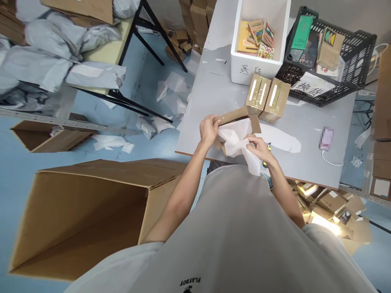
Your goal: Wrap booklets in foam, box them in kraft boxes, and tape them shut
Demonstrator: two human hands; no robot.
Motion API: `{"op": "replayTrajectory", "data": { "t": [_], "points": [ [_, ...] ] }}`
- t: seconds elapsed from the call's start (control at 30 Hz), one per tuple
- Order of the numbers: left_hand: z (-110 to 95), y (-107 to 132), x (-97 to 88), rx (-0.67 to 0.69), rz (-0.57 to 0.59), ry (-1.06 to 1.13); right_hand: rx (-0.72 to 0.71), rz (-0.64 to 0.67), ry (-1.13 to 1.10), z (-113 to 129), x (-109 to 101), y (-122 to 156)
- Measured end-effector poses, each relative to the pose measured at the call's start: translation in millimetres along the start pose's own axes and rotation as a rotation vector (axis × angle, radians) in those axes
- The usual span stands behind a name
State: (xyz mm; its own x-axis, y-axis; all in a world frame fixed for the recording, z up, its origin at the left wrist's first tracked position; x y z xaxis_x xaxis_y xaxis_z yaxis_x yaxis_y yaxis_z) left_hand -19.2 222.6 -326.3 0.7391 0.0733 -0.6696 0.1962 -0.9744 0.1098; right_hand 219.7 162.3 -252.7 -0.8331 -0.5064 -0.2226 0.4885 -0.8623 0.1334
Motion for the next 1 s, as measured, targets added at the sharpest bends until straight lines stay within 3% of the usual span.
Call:
{"op": "replayTrajectory", "data": {
  "t": [0.1, 0.2, 0.3, 0.5, 0.63, 0.77, 0.87, 1.0],
  "points": [
    [4, -4, -1.5, 0.007, -0.020, 0.013, -0.043, 0.093, -0.060, 24, 16, 19],
    [4, -9, -1.6, 0.038, -0.029, 0.057, -0.059, 0.113, -0.047, 38, 14, 31],
    [3, -11, -2.4, 0.070, -0.032, 0.097, -0.021, 0.056, -0.055, 35, -2, 35],
    [-10, -2, -1.6, 0.145, -0.018, 0.114, 0.024, -0.193, -0.057, 33, -38, 24],
    [-16, 7, 8.8, 0.124, 0.057, 0.142, -0.048, -0.319, -0.043, 67, -53, 5],
    [-20, 12, 17.4, 0.115, 0.130, 0.204, -0.111, -0.350, -0.022, 103, -61, -1],
    [-23, 11, 11.8, 0.111, 0.081, 0.242, -0.132, -0.367, -0.050, 108, -72, 4],
    [-30, 6, -1.3, 0.136, 0.004, 0.277, -0.188, -0.500, 0.029, 94, -107, 13]
  ]
}}
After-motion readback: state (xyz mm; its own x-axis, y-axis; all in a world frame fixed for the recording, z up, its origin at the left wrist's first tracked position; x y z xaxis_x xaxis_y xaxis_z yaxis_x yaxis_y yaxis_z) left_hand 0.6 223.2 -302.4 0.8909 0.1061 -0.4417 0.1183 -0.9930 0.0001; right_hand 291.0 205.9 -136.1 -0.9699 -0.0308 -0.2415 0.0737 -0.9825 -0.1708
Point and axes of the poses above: each hand's wrist, its own y-axis away from the middle knuckle, its own x-axis out of the palm, z = x × y, the point moved 10 cm from there along -y, towards the middle knuckle, and after that the axes turned 8 degrees about y, right-handed, at the moved point
